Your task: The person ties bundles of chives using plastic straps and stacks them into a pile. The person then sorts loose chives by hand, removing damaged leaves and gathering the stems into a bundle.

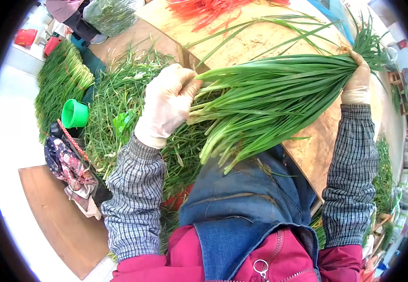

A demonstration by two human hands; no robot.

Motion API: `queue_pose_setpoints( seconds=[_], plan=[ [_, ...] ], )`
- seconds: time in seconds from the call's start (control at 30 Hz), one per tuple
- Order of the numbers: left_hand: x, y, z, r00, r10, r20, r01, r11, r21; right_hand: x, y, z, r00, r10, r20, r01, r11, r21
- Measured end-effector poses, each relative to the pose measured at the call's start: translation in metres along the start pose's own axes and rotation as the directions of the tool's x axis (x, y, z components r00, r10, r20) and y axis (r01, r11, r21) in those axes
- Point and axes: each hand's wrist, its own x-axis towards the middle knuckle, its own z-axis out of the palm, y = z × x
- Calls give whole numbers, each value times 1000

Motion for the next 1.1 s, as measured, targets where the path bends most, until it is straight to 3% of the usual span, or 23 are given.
queue_pose_setpoints(
  seconds=[0.17,0.27,0.33,0.4,0.43,0.47,0.53,0.57,0.6,0.67,0.7,0.8,0.87,0.9,0.93,1.03,1.1],
  plan=[
    [-12,3,-1,999,-10,-41,15,992,126,1,-1,2,997,6,-82,-8,1000,-20],
    [-37,-4,-28,990,-136,-43,138,990,41,3,2,-1,996,-9,-85,10,1000,1],
    [-57,-11,-67,918,-386,-90,396,891,220,8,2,-10,998,-13,-57,12,1000,-28],
    [-107,-61,-118,956,-278,-96,259,635,728,11,4,-21,999,23,-41,-24,1000,-19],
    [-132,-81,-140,867,-491,-84,282,347,894,12,6,-26,997,61,-38,-61,998,2],
    [-138,-79,-149,731,-668,-139,213,30,977,14,10,-33,994,100,-33,-99,995,24],
    [-138,-54,-138,881,-472,-25,194,312,930,21,21,-43,993,92,-68,-92,996,12],
    [-131,-46,-116,971,-238,-14,159,602,782,21,23,-45,991,109,-74,-107,994,23],
    [-112,-29,-87,997,-39,-61,68,807,587,23,22,-44,990,122,-76,-120,992,33],
    [-73,-1,-40,997,66,-35,-53,955,290,21,19,-38,991,111,-78,-111,994,0],
    [-56,9,-20,991,129,-40,-118,970,212,22,18,-40,992,109,-65,-109,994,-2],
    [-24,26,17,992,-15,122,-13,974,225,16,14,-33,992,99,-80,-97,995,29],
    [-20,11,27,993,18,114,-17,1000,-6,12,13,-29,991,77,-106,-77,997,-1],
    [-25,10,28,983,-155,94,174,954,-246,12,14,-29,990,67,-126,-65,998,17],
    [-23,11,27,926,-356,125,361,739,-569,14,14,-32,990,69,-120,-69,998,0],
    [-19,19,10,823,-516,238,554,636,-537,17,16,-35,991,127,-51,-125,992,27],
    [-17,28,0,787,-584,201,602,654,-457,18,18,-34,989,126,-79,-123,991,49]
  ],
)
